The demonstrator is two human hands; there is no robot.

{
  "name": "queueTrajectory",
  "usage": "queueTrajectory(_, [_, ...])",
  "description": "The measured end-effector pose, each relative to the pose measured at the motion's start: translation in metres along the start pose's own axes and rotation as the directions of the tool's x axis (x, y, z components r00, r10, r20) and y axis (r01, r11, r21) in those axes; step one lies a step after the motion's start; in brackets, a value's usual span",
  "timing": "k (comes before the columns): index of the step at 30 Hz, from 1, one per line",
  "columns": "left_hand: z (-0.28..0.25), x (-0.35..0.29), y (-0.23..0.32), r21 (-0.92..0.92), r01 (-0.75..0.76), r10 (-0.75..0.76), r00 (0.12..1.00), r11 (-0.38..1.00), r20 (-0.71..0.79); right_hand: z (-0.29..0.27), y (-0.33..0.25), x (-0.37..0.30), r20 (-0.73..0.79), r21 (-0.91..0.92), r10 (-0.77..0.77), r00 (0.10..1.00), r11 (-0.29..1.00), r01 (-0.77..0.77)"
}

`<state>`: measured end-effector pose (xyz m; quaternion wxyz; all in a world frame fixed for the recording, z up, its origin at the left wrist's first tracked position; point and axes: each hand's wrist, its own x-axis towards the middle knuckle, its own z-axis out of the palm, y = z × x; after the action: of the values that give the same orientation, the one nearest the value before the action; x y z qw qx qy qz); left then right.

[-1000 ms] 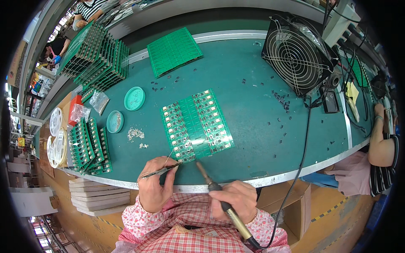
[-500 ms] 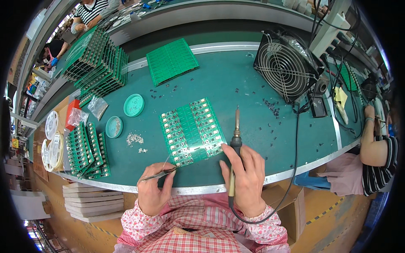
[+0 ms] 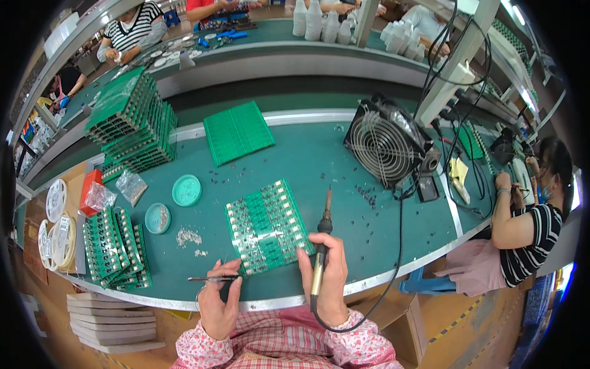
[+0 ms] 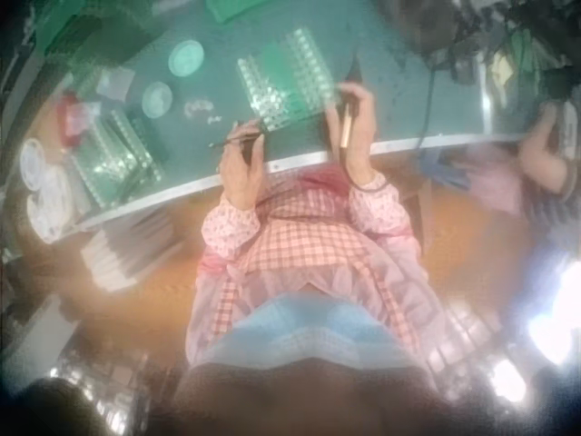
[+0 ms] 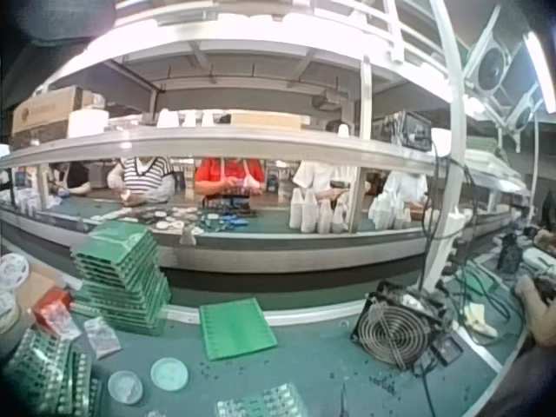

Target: The person solders small electronic components onto circuit boards using a soldering iron, solder wire, and tweezers.

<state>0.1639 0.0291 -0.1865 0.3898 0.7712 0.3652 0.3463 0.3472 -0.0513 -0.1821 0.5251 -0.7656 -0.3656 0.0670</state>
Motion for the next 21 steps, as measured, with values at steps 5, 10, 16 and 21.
queueTrajectory(5, [-0.003, -0.010, -0.005, -0.335, 0.117, -0.135, 0.990, 0.935, -0.032, 0.004, -0.013, 0.007, -0.008, 0.572, 0.183, 0.983, 0.807, -0.146])
queueTrajectory(10, [-0.020, -0.022, -0.015, -0.306, 0.040, -0.094, 0.982, 0.951, -0.162, -0.017, -0.022, 0.016, -0.010, 0.652, 0.125, 0.992, 0.753, -0.089])
queueTrajectory(16, [-0.048, -0.025, -0.014, -0.017, -0.074, 0.067, 0.963, 0.997, -0.261, -0.026, -0.029, 0.025, 0.019, 0.596, 0.080, 0.997, 0.799, -0.076])
queueTrajectory(21, [-0.059, -0.026, -0.017, -0.604, 0.118, -0.002, 0.982, 0.788, 0.190, -0.024, -0.043, 0.014, -0.011, 0.587, 0.117, 0.993, 0.805, -0.088])
